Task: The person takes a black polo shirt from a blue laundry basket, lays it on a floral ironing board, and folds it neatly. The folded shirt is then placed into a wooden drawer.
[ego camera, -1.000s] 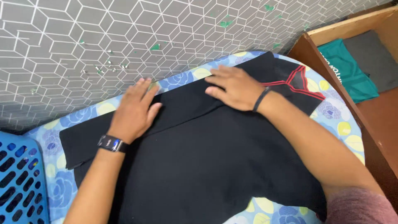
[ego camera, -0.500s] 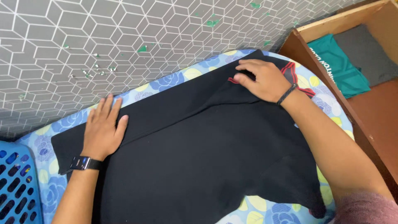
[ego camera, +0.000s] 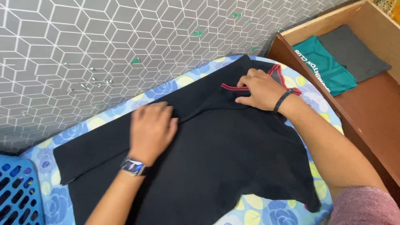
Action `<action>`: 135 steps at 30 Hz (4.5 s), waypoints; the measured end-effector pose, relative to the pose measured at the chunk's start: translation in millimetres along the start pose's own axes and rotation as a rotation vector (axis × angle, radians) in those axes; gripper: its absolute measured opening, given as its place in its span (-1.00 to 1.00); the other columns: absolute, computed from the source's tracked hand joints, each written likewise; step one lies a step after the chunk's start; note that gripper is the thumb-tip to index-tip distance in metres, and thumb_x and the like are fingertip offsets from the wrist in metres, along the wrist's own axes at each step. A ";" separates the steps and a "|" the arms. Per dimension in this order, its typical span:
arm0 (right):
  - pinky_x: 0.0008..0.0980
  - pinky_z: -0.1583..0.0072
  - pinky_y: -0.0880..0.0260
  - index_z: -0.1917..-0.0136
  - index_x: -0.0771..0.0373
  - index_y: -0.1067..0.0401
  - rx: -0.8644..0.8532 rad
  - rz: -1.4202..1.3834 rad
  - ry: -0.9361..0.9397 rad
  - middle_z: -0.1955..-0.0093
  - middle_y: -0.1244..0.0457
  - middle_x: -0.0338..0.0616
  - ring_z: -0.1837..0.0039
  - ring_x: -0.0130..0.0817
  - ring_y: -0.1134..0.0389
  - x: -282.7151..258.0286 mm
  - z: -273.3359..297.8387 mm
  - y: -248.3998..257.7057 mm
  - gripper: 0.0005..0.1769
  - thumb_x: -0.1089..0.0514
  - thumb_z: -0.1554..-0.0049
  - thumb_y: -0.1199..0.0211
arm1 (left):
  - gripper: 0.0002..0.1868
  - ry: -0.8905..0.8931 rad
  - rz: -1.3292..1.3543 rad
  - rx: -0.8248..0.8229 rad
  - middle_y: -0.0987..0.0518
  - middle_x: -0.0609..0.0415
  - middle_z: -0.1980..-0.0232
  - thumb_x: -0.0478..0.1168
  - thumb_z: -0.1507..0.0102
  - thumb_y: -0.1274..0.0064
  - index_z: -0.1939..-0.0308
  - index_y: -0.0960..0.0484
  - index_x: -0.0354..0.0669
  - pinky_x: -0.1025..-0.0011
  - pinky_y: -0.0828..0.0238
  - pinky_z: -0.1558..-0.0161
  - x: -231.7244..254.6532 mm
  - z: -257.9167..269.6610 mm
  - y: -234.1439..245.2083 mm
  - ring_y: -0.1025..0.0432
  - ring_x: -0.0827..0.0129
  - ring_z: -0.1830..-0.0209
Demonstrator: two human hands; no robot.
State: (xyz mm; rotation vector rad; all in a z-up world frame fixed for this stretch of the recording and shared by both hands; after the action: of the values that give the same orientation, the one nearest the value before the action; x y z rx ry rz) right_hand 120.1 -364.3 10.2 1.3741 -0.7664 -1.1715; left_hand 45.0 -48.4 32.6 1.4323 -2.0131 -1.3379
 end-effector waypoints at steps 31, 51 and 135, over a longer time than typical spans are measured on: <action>-0.05 -0.06 -0.43 0.09 0.04 -0.41 -0.150 -0.172 0.205 0.17 -0.34 -0.09 -0.05 0.03 -0.45 -39.6 41.1 10.5 -0.85 0.12 -0.02 -0.25 | -0.83 -0.101 1.001 -0.247 -0.64 0.08 0.05 -0.11 -0.27 -0.21 0.15 -0.61 -0.04 -0.13 0.18 -0.54 115.0 -51.2 -50.2 -0.39 0.18 -0.34; -0.32 0.10 -0.35 -0.20 -0.07 -0.44 0.373 -0.368 -0.145 0.40 -0.23 -0.46 0.26 -0.36 -0.36 61.6 -21.9 -24.7 -0.68 -0.02 -0.17 -0.34 | -0.67 0.329 0.886 -0.085 -0.56 0.01 -0.03 -0.21 -0.41 0.08 -0.26 -0.37 -0.03 0.23 -0.31 -0.03 72.3 -62.8 -64.9 -0.51 0.03 -0.03; -0.20 -0.12 -0.43 -0.19 0.38 -0.54 -0.265 -1.081 -0.577 -0.06 -0.51 0.12 -0.01 -0.12 -0.48 51.1 187.7 -73.6 -0.60 0.16 -0.14 -0.19 | -0.81 0.164 -0.090 -0.880 -0.41 0.10 0.09 -0.11 -0.21 0.14 0.08 -0.38 0.18 0.05 -0.34 0.09 -44.3 286.1 86.6 -0.36 0.06 0.04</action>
State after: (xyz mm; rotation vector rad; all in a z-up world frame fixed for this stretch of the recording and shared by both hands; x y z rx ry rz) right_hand -53.7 -460.4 -51.3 1.2207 -0.1612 -2.4829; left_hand -185.5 137.0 -29.3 1.1406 -1.0166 -1.7491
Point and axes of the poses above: each hand's wrist, its own z-axis away from the middle knuckle, its own y-axis out of the back of the hand, x = y × z, the point moved 6 cm from there along -z, towards the middle knuckle
